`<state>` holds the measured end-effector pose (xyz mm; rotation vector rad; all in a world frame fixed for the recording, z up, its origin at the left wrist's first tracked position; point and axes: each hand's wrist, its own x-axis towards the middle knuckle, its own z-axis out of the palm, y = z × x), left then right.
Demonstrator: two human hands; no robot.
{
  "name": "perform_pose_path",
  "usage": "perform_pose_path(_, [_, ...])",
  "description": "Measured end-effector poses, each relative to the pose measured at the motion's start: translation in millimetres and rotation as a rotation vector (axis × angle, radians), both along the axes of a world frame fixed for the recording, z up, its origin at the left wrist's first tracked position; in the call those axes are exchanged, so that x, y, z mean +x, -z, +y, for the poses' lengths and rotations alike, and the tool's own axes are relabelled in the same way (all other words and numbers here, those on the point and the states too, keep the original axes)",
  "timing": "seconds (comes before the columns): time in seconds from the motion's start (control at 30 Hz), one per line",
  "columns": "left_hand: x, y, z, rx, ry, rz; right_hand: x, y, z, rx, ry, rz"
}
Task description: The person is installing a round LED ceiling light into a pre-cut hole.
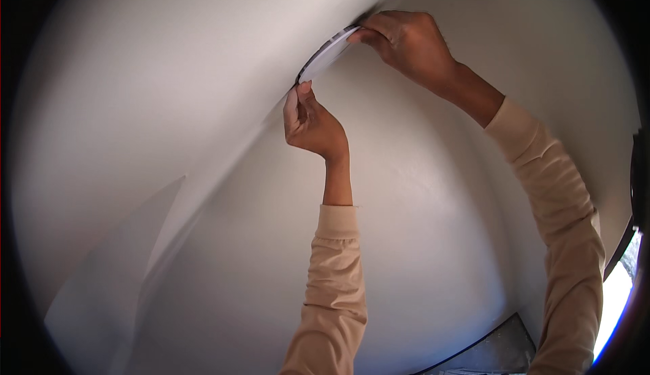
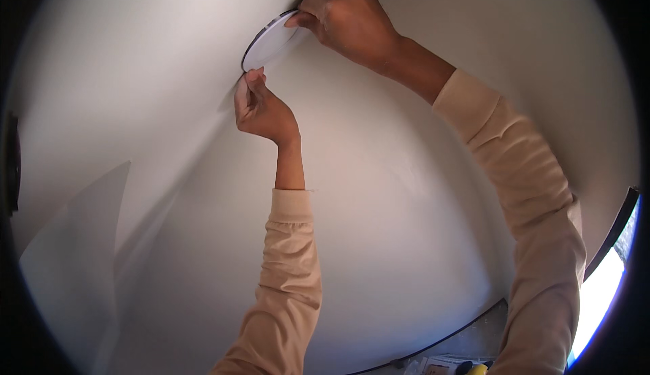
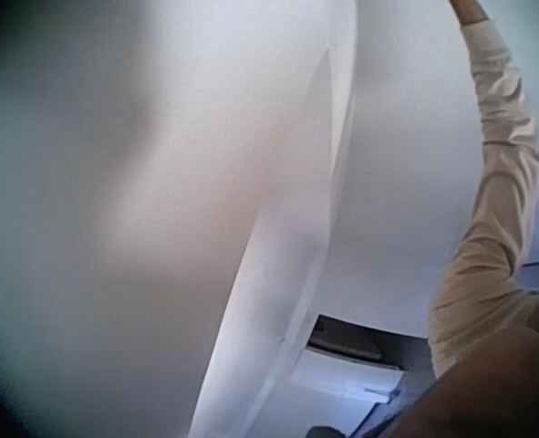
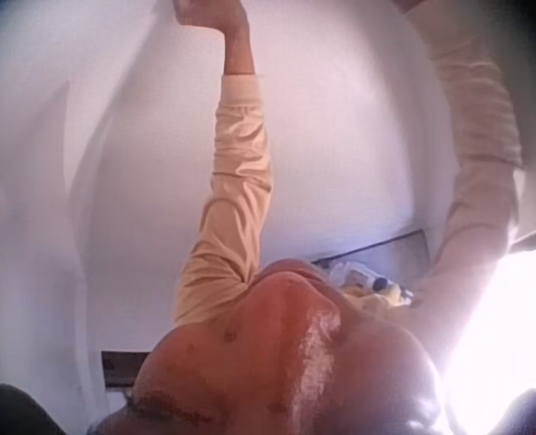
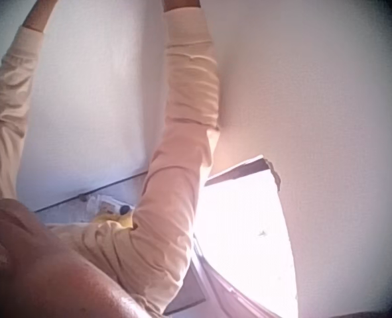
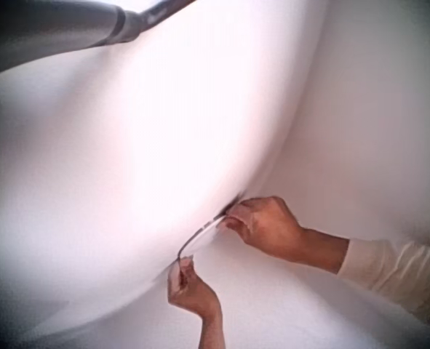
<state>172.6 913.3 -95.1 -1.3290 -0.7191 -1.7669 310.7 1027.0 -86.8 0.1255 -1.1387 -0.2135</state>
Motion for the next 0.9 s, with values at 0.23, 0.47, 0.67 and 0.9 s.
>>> perform_pose_path(0.23, [11, 10, -8, -0.026, -0.005, -0.095, -7, 10, -4, -0.029, -0.025, 0.056])
perform_pose_path(0.47, [-20, 1, 15, -0.097, -0.153, 0.062, -9, 8, 29, 0.099, -0.033, 0.017])
perform_pose_path(0.67, [-14, -1, 25, -0.036, -0.123, 0.001, -10, 3, 29, -0.018, -0.058, 0.115])
perform_pose_path(0.9, [-65, -15, 37, 0.009, -0.180, 0.130, -47, -11, 40, 0.116, -0.037, 0.084])
